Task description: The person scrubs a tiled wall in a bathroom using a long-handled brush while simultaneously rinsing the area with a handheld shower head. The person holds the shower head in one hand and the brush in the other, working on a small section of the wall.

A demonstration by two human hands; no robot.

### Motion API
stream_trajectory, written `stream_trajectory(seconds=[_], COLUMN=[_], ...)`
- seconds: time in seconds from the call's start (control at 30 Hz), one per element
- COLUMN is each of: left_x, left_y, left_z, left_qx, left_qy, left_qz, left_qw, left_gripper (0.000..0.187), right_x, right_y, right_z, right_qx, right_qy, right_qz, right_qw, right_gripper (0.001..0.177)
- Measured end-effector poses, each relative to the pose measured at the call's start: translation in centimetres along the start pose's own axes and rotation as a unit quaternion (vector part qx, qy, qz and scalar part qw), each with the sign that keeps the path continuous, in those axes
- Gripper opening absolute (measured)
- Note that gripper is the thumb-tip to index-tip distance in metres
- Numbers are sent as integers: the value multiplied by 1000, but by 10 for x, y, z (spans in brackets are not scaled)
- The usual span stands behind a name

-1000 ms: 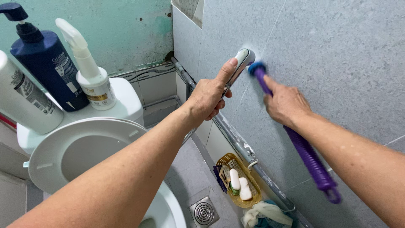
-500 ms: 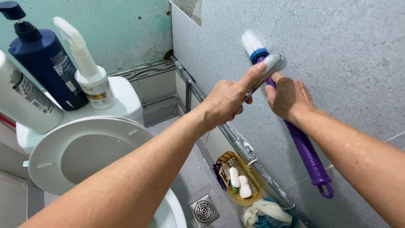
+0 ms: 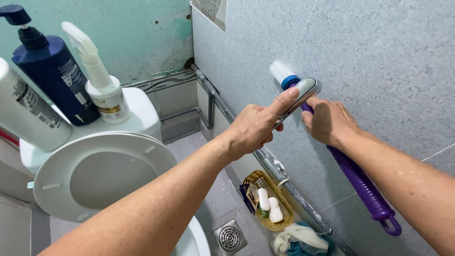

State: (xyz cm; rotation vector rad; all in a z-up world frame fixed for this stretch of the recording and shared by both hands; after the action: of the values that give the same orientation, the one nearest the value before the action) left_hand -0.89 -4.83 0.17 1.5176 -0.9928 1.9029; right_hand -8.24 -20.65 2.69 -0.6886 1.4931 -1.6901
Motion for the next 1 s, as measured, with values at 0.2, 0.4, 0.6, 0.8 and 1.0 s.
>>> stream_trajectory(seconds=[0.2,0.4,0.6,0.8,1.0], left_x=[-2,-4,-10,-9,2], left_y=[2,-8,-29,-49,-87], left_z=[-3,1,12,24,41], left_qx=[1,15,124,159,184], left_qy=[5,0,-35,-8,1], left_qz=[-5,-23,-60,-85,-54], left_qw=[1000,1000,990,984,981], left_gripper=[93,92,90,86,88], right_x=[16,29,41,25,3], right_y=[0,-1,0,-10,-22], right_z=[-11,-41,-47,-36,3], right_qx=[-75,-115,-86,-85,-118], right_qy=[150,194,199,166,157], right_qz=[33,31,24,48,7], right_qw=[985,974,976,981,980], right_gripper=[35,63,67,70,66])
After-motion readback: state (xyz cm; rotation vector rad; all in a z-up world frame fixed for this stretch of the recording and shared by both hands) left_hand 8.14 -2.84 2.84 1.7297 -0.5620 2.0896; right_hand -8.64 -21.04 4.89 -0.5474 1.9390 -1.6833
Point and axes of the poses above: each hand's wrist, its own z-axis towards the middle knuckle, its own y-axis out of the palm, x = y × z, the point moved 5 cm from there along z, towards the middle knuckle, and after that the axes turned 10 degrees about y, right-handed, at the moved point
